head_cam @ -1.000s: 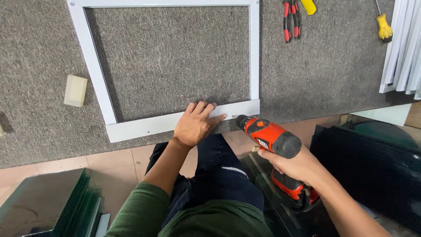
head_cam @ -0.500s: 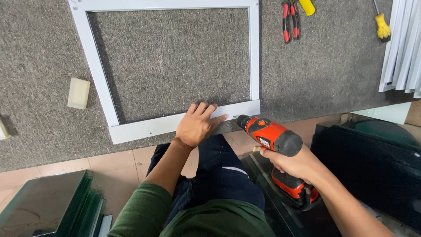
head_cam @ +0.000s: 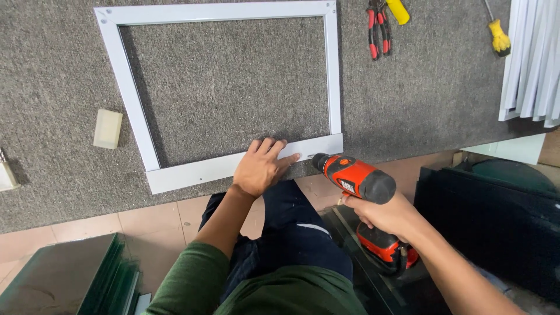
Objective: Assembling a square metal frame by drilling holes and using a rivet gun to secure the corner joints.
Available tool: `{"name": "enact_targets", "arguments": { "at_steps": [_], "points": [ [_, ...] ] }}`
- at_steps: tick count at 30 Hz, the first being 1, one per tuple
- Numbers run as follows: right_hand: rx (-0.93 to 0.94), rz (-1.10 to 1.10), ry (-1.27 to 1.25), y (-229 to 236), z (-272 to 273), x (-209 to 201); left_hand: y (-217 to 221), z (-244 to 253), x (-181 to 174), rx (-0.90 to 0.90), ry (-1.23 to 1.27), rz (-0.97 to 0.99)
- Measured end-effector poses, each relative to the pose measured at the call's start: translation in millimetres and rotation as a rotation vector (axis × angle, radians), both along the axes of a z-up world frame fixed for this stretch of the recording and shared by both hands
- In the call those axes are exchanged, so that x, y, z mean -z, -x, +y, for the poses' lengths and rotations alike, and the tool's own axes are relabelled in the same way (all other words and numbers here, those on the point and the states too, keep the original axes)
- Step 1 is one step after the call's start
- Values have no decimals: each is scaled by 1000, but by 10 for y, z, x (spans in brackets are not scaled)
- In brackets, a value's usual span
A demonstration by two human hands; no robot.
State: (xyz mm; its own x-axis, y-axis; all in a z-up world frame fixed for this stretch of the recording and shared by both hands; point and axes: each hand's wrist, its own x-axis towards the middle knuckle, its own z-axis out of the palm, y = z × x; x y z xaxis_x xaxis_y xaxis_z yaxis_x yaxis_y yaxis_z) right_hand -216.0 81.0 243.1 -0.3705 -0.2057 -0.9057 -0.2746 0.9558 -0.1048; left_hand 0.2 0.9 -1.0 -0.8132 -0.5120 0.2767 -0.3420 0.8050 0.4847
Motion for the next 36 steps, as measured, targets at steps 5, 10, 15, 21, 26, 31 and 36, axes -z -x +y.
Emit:
{"name": "enact_targets", "arguments": {
  "at_steps": [5, 10, 15, 21, 26, 31, 36],
  "points": [
    [87, -18, 88, -15, -54, -337, 2, -14, 46, -19, 7, -24],
    [-43, -54, 297, -110, 12, -504, -17, -33, 47, 47, 23, -28],
    [-203, -139, 49, -699, -439, -452, -56, -8, 165, 91, -90, 3],
    [-474, -126, -94, -1328, -762, -99, 123, 74, 455, -63, 225, 93],
    [-586, -118, 0, -1579, -862, 36, 46, 51, 231, -13, 14, 117],
    [-542, -172, 75, -1753, -950, -21, 77, 38, 187, -6, -18, 82],
    [-559, -85, 62, -1777, -906, 43, 140, 65, 236, -58, -30, 118]
  ]
}}
